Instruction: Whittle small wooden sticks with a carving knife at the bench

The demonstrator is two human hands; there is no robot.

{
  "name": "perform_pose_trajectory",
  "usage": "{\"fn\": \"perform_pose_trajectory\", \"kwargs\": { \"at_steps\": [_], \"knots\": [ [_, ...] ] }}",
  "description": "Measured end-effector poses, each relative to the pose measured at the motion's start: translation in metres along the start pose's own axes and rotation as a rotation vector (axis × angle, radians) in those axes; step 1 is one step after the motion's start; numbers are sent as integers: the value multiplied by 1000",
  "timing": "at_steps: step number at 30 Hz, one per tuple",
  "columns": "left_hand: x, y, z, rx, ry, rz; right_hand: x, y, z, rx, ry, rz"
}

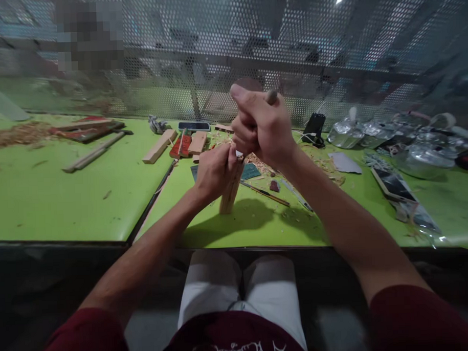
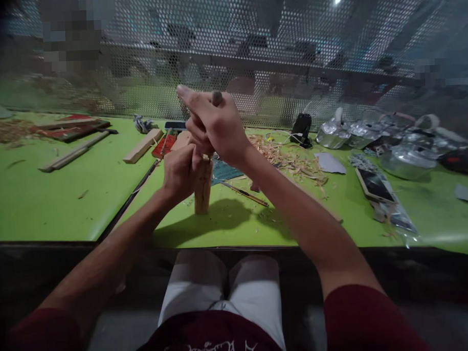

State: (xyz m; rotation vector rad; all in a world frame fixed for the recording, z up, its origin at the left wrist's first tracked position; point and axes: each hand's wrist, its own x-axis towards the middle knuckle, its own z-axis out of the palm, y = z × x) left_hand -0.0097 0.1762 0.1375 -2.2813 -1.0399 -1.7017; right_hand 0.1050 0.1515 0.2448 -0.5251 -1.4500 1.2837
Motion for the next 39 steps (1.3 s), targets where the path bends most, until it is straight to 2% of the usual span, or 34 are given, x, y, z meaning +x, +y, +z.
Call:
{"fn": "perform_pose_trajectory", "kwargs": {
  "at_steps": [4,12,19,25,31,39],
  "knots": [
    [0,3,-1,15,5,40,5,0,-8,57,-37,77],
    [-1,7,-4,12,-13,45,-11,1,-4,39,22,-46],
    [0,3,-5,-36,-1,33,-9,8,3,53,40,-119],
    [1,3,-6,-36,-18,32,-7,8,4,7,93,-55],
    [-2,4,-9,-18,-15,36,-12,10,-6,58,96,-70],
    [1,7,-8,-5,-20,37,-19,9,-20,79,160,-6]
  ]
}}
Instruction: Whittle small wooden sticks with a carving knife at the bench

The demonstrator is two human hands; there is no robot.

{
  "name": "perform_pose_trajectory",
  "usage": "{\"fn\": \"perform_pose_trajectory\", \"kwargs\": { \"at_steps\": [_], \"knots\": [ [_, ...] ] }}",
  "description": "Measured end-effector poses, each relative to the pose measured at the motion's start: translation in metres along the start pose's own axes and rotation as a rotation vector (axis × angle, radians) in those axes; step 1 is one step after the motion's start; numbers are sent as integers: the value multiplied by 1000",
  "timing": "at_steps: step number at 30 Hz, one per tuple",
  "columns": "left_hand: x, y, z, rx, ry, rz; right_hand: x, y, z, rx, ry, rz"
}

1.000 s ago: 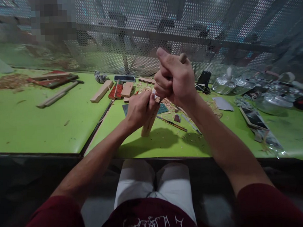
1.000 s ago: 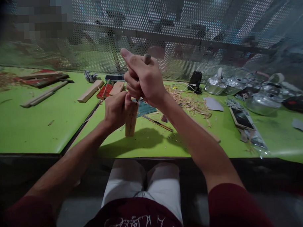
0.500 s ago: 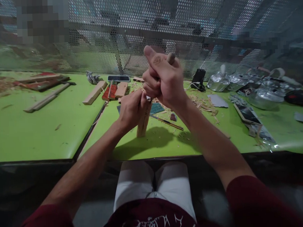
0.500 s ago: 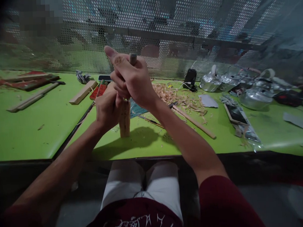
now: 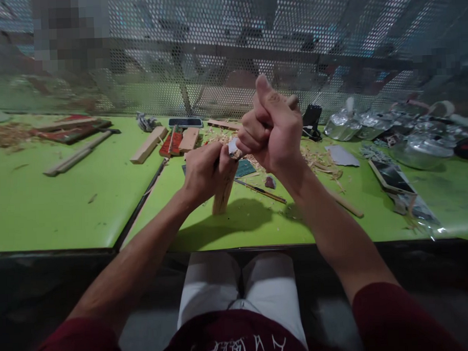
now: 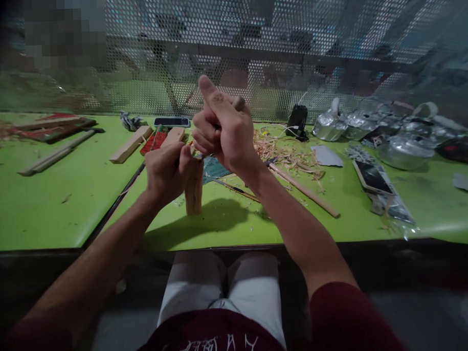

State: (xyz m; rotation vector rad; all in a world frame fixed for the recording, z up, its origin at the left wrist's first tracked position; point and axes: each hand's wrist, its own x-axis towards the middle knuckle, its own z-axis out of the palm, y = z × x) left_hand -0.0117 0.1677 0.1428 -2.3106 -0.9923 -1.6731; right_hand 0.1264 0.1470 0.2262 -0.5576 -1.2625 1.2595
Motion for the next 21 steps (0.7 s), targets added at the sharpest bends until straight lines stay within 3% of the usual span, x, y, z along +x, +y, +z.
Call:
{"fn": "perform_pose_trajectory", "kwargs": {
  "at_steps": [9,16,21],
  "knots": [
    [-4,0,-2,40,30,2,-5,2,3,-9,17,-27],
    [-5,-1,-4,28,124,75,-5,6,3,72,-132,-159],
    [-5,-3,-1,2,177,160,-11,5,6,151,-147,-216]
  ]
}}
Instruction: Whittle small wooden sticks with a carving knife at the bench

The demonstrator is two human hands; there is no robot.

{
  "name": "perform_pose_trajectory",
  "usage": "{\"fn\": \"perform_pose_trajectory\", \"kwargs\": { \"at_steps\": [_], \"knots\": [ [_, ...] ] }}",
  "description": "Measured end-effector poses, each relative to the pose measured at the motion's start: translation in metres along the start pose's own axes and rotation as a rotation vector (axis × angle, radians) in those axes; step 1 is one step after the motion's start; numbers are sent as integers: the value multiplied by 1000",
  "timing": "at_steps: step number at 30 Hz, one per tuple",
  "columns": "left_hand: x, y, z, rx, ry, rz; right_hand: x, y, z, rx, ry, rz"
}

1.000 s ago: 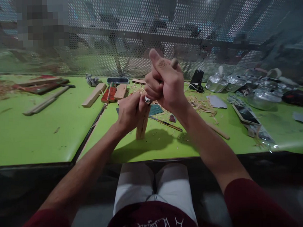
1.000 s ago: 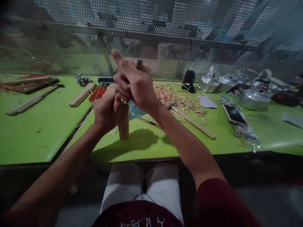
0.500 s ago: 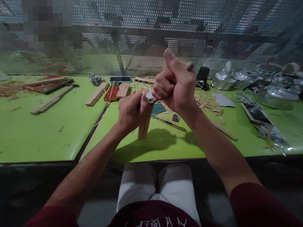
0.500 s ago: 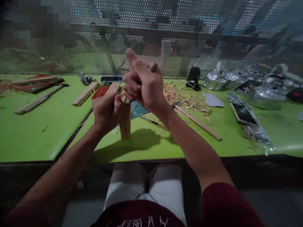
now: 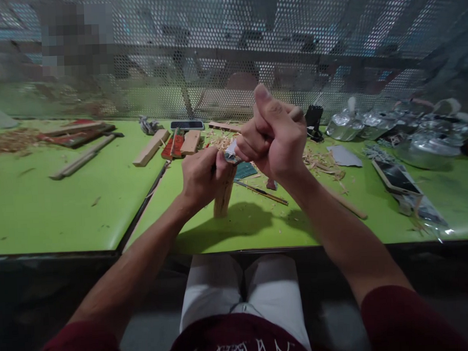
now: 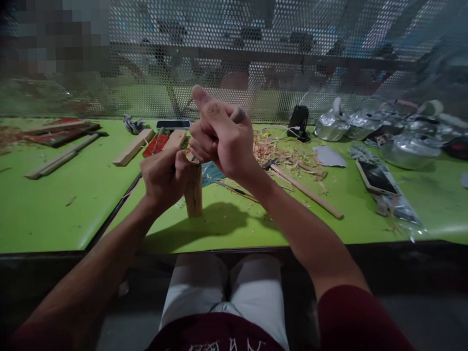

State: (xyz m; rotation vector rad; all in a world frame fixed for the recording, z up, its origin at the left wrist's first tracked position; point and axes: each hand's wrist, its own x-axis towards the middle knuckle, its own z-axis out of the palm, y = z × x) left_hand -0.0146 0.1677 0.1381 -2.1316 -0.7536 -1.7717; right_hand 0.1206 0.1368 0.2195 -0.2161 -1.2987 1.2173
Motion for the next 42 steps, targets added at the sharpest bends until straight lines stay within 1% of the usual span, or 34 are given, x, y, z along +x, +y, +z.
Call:
{"fn": "perform_pose_trajectory", "kwargs": {
  "at_steps": [4,6,8,11,13,14,16,18,21,25,27,30,31,33,38,42],
  "knots": [
    [-1,-2,0,17,-42,-34,-1,0,5,-69,-22,-27],
    [-2,-3,-1,24,-43,-39,2,2,9,-110,-43,-13],
    [-1,-4,-1,24,-30,-33,7,4,11,-154,-50,44],
    [0,-5,2,16,-20,-38,18,6,12,-207,-17,156],
    [1,-6,3,23,-19,-55,25,7,12,-188,-19,194],
    [1,-6,4,28,-18,-64,28,8,11,-161,-43,199],
    [1,-7,4,25,-17,-67,31,9,10,-94,-95,186],
    [1,-7,3,-1,-25,-71,30,10,10,-49,-121,153],
    [2,-6,3,-30,-24,-62,26,10,10,-80,-74,136],
    [4,-5,3,-4,-32,-52,25,11,10,-154,9,185],
    [5,-4,3,8,-80,-96,27,12,10,-141,39,211],
    [5,-2,0,41,-211,-175,28,12,12,-109,48,243],
    [5,-2,-1,48,-253,-188,28,12,13,-106,45,246],
    [4,-1,-4,49,-294,-191,27,12,12,-110,36,239],
    [6,-1,-5,-5,-282,-144,24,10,3,-61,33,196],
    [7,-1,-4,-61,-284,-143,21,7,3,-14,103,173]
  ]
}}
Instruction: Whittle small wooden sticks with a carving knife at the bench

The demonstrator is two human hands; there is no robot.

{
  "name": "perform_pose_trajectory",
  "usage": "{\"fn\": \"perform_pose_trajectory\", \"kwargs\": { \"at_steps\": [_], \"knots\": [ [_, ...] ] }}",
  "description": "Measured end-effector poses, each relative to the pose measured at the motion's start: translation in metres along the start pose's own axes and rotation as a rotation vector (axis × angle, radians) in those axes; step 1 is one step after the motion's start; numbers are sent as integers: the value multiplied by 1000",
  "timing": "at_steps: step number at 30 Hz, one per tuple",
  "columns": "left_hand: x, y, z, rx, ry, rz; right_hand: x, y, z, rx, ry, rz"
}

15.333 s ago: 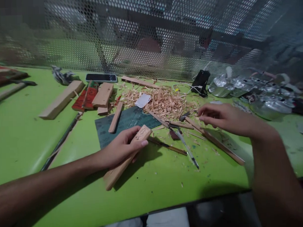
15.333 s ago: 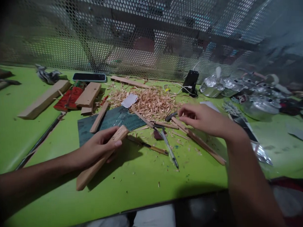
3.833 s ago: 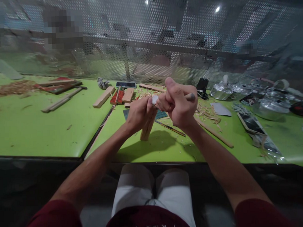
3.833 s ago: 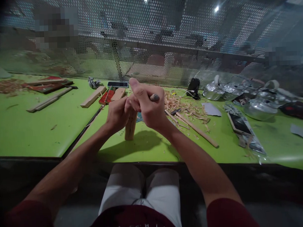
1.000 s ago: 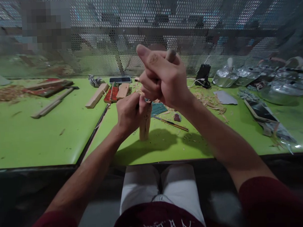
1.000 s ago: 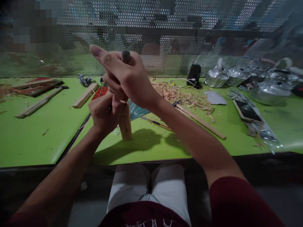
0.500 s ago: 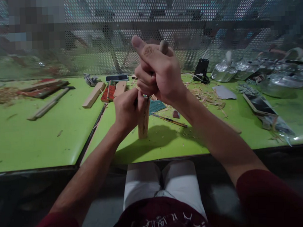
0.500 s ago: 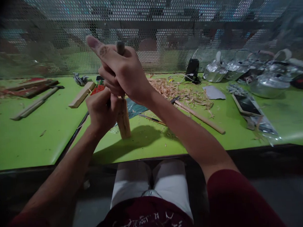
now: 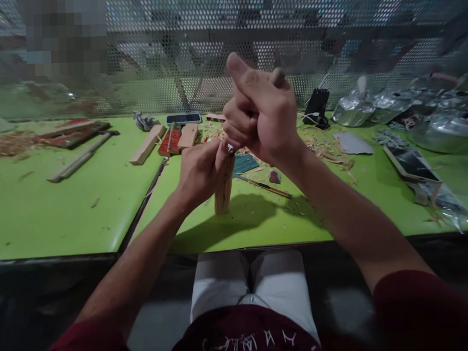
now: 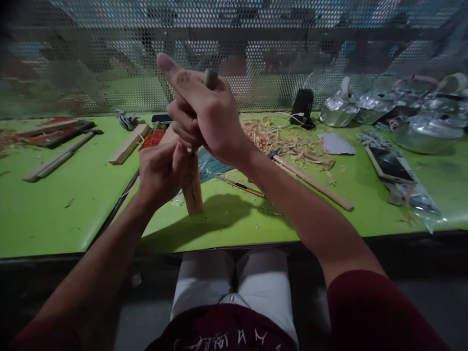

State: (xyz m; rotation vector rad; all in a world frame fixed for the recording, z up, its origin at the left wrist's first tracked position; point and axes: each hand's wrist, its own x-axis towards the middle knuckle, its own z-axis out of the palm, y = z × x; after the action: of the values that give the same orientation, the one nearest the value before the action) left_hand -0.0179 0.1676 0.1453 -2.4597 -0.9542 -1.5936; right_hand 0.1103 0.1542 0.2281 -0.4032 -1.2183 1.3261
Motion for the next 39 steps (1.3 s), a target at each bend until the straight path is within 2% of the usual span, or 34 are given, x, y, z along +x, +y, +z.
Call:
{"fn": "perform_pose_trajectory", "kwargs": {
  "at_steps": [6,12,17,24,31,39],
  "knots": [
    [-3,-2,-1,9,33,39,-6,-3,4,36,-9,-37],
    [-3,1,-4,-21,25,35,-10,-2,4,-71,-20,-84],
    [-6,2,-7,20,50,42,-13,-1,8,-73,-25,-108],
    [-11,1,-7,-25,97,78,-12,0,15,-133,-132,-157],
    [-13,-4,-6,-23,129,73,0,-1,33,-256,-137,29],
    [-12,-5,-3,4,165,81,2,5,31,-218,-113,-29]
  ]
}}
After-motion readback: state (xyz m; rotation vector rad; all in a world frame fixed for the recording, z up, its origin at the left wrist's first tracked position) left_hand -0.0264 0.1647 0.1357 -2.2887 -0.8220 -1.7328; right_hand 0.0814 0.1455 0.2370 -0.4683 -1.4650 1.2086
